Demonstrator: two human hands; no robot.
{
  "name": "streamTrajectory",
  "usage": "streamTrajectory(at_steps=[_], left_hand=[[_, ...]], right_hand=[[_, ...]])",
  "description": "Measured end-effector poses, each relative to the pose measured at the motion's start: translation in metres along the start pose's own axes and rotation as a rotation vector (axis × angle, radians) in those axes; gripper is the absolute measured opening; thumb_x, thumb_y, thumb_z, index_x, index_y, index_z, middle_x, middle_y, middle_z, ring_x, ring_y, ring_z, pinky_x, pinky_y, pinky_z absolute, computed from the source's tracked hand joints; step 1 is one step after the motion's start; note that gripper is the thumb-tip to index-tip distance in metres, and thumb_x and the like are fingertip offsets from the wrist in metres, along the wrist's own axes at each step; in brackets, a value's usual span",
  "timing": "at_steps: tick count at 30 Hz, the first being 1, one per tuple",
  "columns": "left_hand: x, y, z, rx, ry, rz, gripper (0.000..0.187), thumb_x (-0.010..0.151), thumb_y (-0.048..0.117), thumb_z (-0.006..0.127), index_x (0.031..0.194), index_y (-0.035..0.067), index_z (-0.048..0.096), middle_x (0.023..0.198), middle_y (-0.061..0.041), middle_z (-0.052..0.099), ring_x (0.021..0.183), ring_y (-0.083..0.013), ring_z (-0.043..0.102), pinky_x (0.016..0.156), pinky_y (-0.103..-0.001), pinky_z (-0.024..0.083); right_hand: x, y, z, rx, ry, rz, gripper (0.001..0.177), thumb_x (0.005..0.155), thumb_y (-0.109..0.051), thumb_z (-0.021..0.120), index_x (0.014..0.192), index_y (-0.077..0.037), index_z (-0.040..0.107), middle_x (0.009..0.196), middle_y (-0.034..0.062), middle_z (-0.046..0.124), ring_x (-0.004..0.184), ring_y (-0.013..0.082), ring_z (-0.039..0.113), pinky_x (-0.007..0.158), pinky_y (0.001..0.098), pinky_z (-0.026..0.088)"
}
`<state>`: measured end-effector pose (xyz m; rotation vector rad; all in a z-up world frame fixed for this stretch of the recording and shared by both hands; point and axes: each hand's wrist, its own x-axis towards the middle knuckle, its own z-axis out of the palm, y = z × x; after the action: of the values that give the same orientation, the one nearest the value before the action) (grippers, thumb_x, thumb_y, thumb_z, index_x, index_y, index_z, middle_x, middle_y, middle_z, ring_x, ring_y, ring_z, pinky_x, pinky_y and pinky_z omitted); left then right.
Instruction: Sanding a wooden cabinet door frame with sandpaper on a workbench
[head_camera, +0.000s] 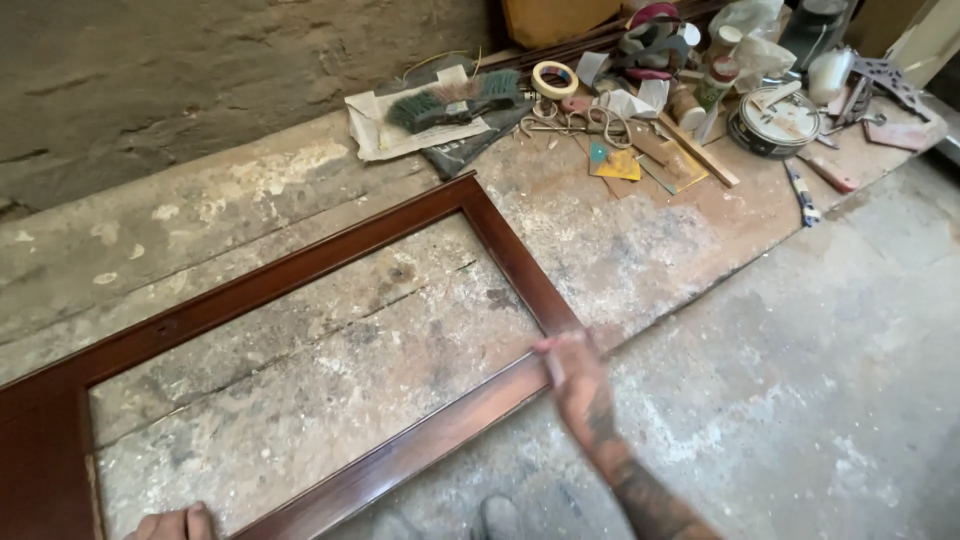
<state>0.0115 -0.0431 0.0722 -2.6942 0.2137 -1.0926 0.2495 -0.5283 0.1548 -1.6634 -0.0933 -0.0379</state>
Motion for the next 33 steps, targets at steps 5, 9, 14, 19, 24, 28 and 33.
streamTrajectory(at_steps=[5, 9, 14, 19, 24, 28, 33], left_hand=[[-0.032, -0.014, 0.029, -0.003, 0.068, 0.022, 0.014, 0.097, 0.007, 0.057, 0.098, -0.008, 0.058, 0.073, -0.021, 0.048, 0.06, -0.04, 0.044, 0.058, -0.052, 0.035], [-0.029, -0.013, 0.032, -0.016, 0.059, 0.031, 0.014, 0.098, 0.007, 0.057, 0.1, -0.007, 0.058, 0.074, -0.02, 0.048, 0.06, -0.0396, 0.044, 0.059, -0.053, 0.035], [-0.024, -0.005, 0.032, -0.02, 0.053, 0.025, 0.014, 0.098, 0.007, 0.057, 0.101, -0.007, 0.057, 0.076, -0.02, 0.048, 0.061, -0.0392, 0.044, 0.06, -0.053, 0.035], [-0.007, -0.008, 0.034, -0.016, 0.057, 0.036, 0.014, 0.099, 0.007, 0.056, 0.103, -0.007, 0.057, 0.077, -0.02, 0.048, 0.062, -0.0387, 0.043, 0.061, -0.053, 0.035], [-0.017, -0.005, 0.014, 0.008, 0.019, 0.006, 0.015, 0.099, 0.007, 0.056, 0.106, -0.006, 0.056, 0.079, -0.02, 0.048, 0.062, -0.0382, 0.043, 0.062, -0.053, 0.035], [-0.013, 0.002, -0.004, -0.009, -0.129, -0.147, 0.01, 0.092, 0.011, 0.059, 0.091, 0.001, 0.061, 0.071, -0.014, 0.051, 0.06, -0.0363, 0.047, 0.06, -0.052, 0.035], [-0.024, -0.008, 0.02, 0.023, 0.054, 0.006, 0.025, 0.095, 0.014, 0.053, 0.11, -0.005, 0.057, 0.077, -0.019, 0.052, 0.061, -0.0381, 0.044, 0.06, -0.055, 0.033]], right_hand=[[-0.028, 0.025, -0.001, -0.579, -0.164, -0.215, 0.028, 0.095, -0.013, 0.057, 0.117, -0.013, 0.074, 0.133, 0.0149, 0.066, 0.106, 0.0292, 0.066, 0.088, 0.0408, 0.055], [0.027, 0.101, -0.069, -0.818, 0.033, -0.372, 0.023, 0.094, -0.025, 0.069, 0.113, -0.017, 0.079, 0.126, 0.0054, 0.075, 0.125, 0.0285, 0.066, 0.11, 0.0406, 0.05], [-0.038, 0.023, 0.039, 0.154, -0.11, -0.188, 0.02, 0.092, -0.005, 0.069, 0.11, -0.014, 0.066, 0.119, 0.0181, 0.073, 0.11, 0.0282, 0.069, 0.087, 0.0314, 0.042], [-0.011, 0.032, -0.008, -0.551, -0.299, -0.559, 0.018, 0.093, -0.011, 0.068, 0.103, -0.021, 0.079, 0.107, -0.0004, 0.079, 0.102, 0.0141, 0.07, 0.122, 0.049, 0.029], [0.001, 0.017, -0.02, -0.564, -0.045, -0.427, 0.025, 0.097, -0.005, 0.053, 0.112, -0.012, 0.07, 0.108, 0.0074, 0.067, 0.103, 0.0258, 0.064, 0.097, 0.0403, 0.05], [-0.049, 0.038, 0.038, -0.581, -0.225, -0.125, 0.035, 0.089, -0.013, 0.071, 0.117, -0.033, 0.079, 0.138, 0.0091, 0.065, 0.126, 0.031, 0.056, 0.106, 0.0386, 0.05], [0.014, 0.059, -0.027, -0.946, -0.128, -0.585, 0.032, 0.09, -0.033, 0.077, 0.115, -0.013, 0.072, 0.113, 0.0131, 0.07, 0.102, 0.0308, 0.066, 0.089, 0.0451, 0.059]])
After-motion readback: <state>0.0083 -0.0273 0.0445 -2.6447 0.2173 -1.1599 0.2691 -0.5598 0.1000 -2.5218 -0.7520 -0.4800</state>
